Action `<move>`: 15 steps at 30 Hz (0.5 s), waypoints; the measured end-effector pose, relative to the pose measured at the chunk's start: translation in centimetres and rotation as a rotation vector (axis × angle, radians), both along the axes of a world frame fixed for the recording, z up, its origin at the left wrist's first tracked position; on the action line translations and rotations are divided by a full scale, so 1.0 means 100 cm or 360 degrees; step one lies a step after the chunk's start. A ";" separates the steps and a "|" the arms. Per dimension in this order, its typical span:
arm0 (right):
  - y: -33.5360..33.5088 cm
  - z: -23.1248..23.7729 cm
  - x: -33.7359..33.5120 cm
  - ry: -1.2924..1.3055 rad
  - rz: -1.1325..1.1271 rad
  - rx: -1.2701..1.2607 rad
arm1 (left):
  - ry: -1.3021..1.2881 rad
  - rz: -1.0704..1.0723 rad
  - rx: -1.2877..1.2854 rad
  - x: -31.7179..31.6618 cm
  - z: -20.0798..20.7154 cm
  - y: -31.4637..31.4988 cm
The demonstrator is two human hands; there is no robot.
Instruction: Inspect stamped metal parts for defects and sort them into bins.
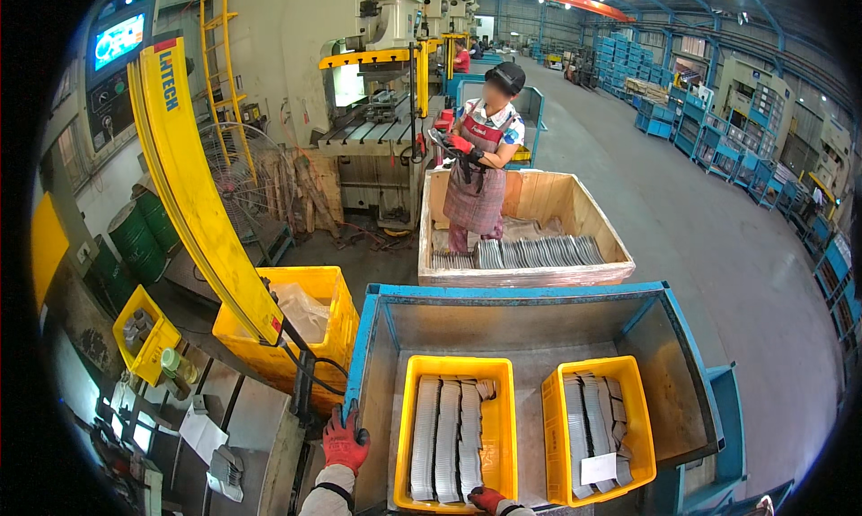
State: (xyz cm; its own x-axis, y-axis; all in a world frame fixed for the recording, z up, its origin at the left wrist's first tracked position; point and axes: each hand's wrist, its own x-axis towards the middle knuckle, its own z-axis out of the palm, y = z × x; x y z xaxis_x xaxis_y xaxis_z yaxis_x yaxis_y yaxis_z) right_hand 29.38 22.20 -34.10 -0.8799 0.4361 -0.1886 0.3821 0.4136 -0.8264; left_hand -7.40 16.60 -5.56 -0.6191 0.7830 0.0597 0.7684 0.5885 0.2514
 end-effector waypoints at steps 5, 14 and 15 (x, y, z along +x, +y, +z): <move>0.006 -0.081 0.017 0.0058 -0.0010 -0.0130 | -0.0001 -0.0033 -0.0041 0.004 0.007 0.008; 0.005 0.019 -0.002 0.0107 0.0121 0.0246 | -0.0020 0.0013 0.0022 0.000 0.000 -0.002; 0.006 0.029 -0.006 0.0105 0.0114 0.0244 | -0.0021 0.0005 0.0019 0.001 0.001 0.000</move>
